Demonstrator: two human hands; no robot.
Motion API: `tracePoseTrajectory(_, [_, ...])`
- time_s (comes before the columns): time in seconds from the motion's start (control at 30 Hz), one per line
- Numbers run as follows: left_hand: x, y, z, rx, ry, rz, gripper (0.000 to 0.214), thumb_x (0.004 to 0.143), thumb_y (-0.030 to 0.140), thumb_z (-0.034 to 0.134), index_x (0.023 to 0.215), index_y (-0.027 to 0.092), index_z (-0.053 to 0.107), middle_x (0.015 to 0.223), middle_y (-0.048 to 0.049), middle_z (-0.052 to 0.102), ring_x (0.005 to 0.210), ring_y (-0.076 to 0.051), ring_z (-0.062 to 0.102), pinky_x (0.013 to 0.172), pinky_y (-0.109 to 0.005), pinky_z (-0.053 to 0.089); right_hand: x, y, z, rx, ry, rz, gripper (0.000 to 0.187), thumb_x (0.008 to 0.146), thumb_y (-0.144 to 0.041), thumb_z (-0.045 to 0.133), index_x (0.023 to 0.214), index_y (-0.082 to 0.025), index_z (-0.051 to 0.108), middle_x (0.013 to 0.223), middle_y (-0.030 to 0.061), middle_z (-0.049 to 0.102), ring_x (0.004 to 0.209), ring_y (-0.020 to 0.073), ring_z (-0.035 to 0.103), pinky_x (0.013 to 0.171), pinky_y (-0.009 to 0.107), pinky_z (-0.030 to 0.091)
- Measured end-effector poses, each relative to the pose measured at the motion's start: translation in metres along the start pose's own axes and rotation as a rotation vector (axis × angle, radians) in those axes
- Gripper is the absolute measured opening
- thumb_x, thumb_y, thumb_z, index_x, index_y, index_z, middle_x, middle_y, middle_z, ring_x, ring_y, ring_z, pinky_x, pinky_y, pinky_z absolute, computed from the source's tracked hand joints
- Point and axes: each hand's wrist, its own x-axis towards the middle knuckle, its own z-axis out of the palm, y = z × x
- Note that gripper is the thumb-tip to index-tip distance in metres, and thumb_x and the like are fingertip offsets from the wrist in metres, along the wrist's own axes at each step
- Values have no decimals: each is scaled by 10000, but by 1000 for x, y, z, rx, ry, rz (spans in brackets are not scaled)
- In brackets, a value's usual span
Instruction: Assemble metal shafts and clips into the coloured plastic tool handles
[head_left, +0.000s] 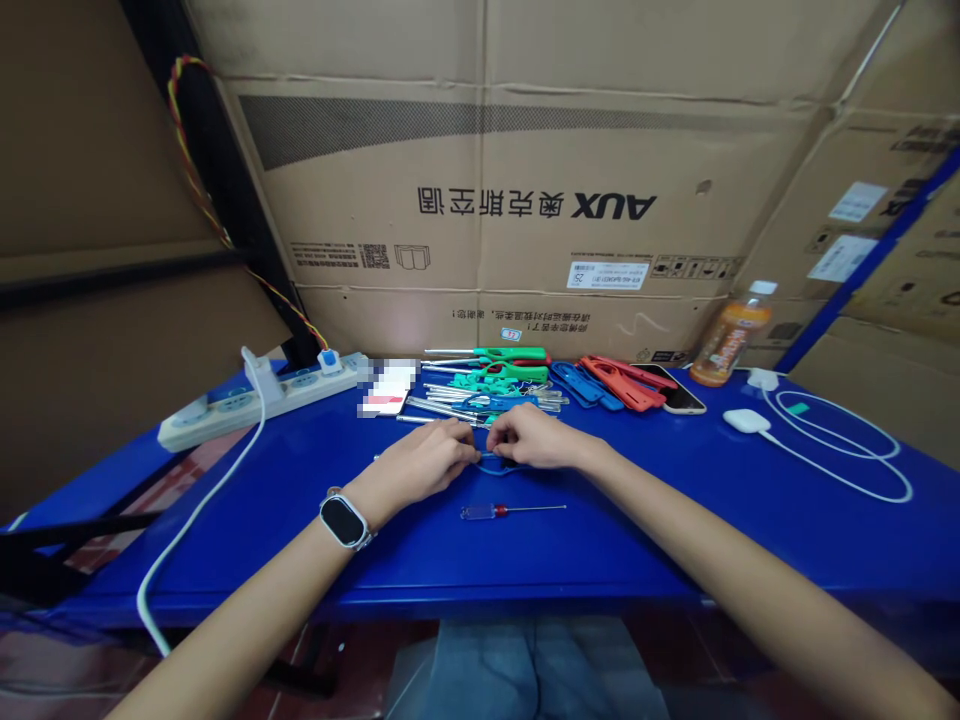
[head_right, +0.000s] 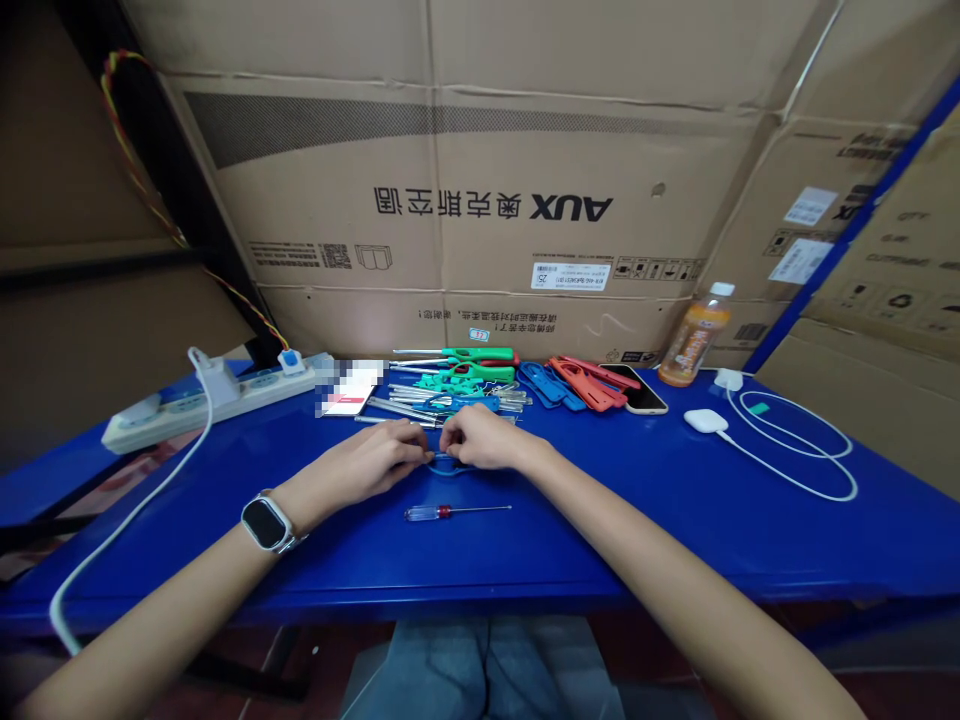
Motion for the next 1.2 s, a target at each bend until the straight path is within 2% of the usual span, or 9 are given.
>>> tracePoseTrajectory(0.2, [0,4,-1,25,12,-31,192,941,131,512,957,185,696,974,-59,637,907,-204,616,818,-321,467,0,1,-1,9,8,16,259,719,-9,553,835,-134,747,652,-2,668,556,94,537,560,194,374])
tracePoseTrajectory(0.37, [0,5,-2,36,21,-30,203,938,118,514,941,191,703,976,-57,636,880,-191,610,797,-315,461,-3,5,-2,-22,55,44,119,717,-89,609,702,-133,718,577,-11,621,530,94,508,525,202,346])
tracePoseTrajectory(0.53, [-1,7,-3,66,21,-33,210,927,114,521,943,204,710,979,-53,640,892,-193,611,816,-323,455,-7,7,-4,-50,9,5,155,723,-67,563,690,-137,696,547,-32,566,509,84,455,500,206,306])
tracePoseTrajectory(0.77, [2,15,-8,113,-5,-40,128,893,171,553,886,184,680,980,-63,628,904,-223,594,834,-369,466,-4,10,-6,-88,-15,-7,155,743,-69,577,767,-134,715,646,-2,650,568,97,516,559,207,349])
tracePoseTrajectory(0.9, [5,17,-5,98,32,-22,172,940,233,518,981,174,674,1045,-84,621,946,-227,586,862,-372,470,-6,12,-4,-104,-11,-41,156,745,-55,571,759,-129,709,643,0,648,563,95,504,554,208,337])
tracePoseTrajectory(1.2, [5,17,1,25,52,-38,210,967,221,488,1031,171,681,994,-79,617,918,-212,607,845,-348,483,-12,9,-5,-56,-3,-18,205,761,-43,564,839,-136,730,741,28,697,626,118,566,580,210,372])
